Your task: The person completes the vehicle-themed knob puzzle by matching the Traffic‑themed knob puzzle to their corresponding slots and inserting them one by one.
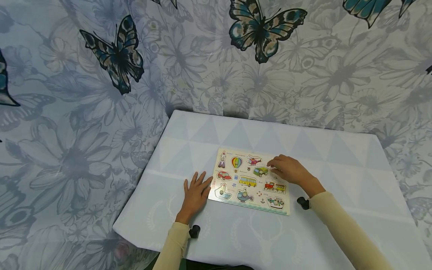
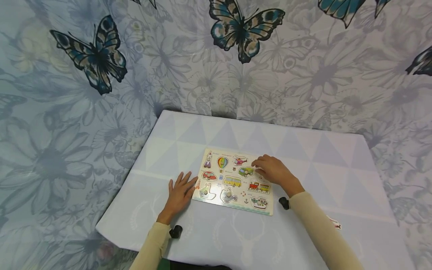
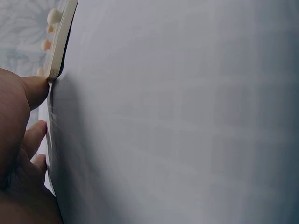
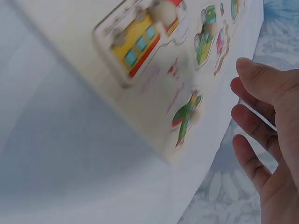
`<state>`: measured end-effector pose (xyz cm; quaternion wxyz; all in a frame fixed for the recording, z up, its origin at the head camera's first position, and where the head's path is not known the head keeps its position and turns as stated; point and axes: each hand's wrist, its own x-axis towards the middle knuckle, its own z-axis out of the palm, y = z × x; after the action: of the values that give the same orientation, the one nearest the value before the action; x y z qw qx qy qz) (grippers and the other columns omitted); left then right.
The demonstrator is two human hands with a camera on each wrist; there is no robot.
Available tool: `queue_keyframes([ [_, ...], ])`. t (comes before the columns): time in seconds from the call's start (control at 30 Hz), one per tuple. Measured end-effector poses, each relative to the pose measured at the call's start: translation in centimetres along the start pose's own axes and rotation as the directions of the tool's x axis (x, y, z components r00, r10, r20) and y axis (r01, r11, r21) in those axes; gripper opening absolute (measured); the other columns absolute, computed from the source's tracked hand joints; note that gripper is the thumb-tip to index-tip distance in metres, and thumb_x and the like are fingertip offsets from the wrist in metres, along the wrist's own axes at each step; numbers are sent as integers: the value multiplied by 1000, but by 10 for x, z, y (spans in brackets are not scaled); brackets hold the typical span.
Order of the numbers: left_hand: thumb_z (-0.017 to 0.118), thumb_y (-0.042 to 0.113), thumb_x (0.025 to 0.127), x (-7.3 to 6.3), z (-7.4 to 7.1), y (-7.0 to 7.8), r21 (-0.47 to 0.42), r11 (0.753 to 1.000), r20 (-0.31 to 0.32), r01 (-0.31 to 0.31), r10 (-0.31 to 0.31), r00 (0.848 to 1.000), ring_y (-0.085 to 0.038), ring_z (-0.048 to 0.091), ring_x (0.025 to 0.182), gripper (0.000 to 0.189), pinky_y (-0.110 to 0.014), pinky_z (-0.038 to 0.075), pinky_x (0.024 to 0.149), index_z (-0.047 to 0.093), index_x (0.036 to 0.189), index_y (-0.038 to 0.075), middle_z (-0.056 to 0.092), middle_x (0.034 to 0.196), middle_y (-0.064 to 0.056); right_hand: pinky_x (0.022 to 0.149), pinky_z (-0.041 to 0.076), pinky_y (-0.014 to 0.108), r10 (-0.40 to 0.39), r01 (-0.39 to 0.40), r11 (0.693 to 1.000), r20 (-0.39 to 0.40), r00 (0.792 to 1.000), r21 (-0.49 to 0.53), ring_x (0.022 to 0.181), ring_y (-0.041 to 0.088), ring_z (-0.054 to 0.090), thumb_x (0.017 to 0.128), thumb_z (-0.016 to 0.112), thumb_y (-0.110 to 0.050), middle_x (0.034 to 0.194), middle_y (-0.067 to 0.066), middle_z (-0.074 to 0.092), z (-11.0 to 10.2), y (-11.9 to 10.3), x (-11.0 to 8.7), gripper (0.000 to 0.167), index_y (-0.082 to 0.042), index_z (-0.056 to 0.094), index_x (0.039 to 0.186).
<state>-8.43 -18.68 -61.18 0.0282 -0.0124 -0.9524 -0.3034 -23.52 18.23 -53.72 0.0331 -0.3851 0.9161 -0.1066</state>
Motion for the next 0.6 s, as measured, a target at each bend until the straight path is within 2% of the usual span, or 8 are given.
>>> queue_keyframes([
  [0.1, 52, 32, 104, -1, 2, 0, 3, 1000, 4, 3, -3, 1000, -36, 22, 153, 41, -71, 6, 116, 58, 143, 22, 41, 159, -6, 83, 56, 43, 9, -9, 1000, 7, 1000, 1, 97, 23, 65, 89, 77, -16, 109, 4, 71, -2, 8, -17, 26, -13, 71, 114],
  [0.33, 51, 33, 105, -1, 3, -1, 0, 1000, 4, -9, 9, 1000, -37, 22, 153, 41, -72, 6, 116, 58, 144, 22, 40, 159, -7, 79, 56, 42, 48, -48, 999, 9, 999, 0, 91, 21, 65, 88, 77, -11, 99, -1, 69, -8, 25, -62, 23, -12, 72, 110],
  [0.6, 52, 33, 104, 0, -1, 0, -9, 1000, -4, -10, 10, 1000, -37, 21, 153, 41, -71, 5, 116, 58, 143, 22, 40, 159, -7, 77, 55, 41, 115, -116, 993, 54, 992, 18, 90, 22, 65, 87, 77, -13, 101, -1, 69, -16, 41, -108, 21, -12, 73, 108],
])
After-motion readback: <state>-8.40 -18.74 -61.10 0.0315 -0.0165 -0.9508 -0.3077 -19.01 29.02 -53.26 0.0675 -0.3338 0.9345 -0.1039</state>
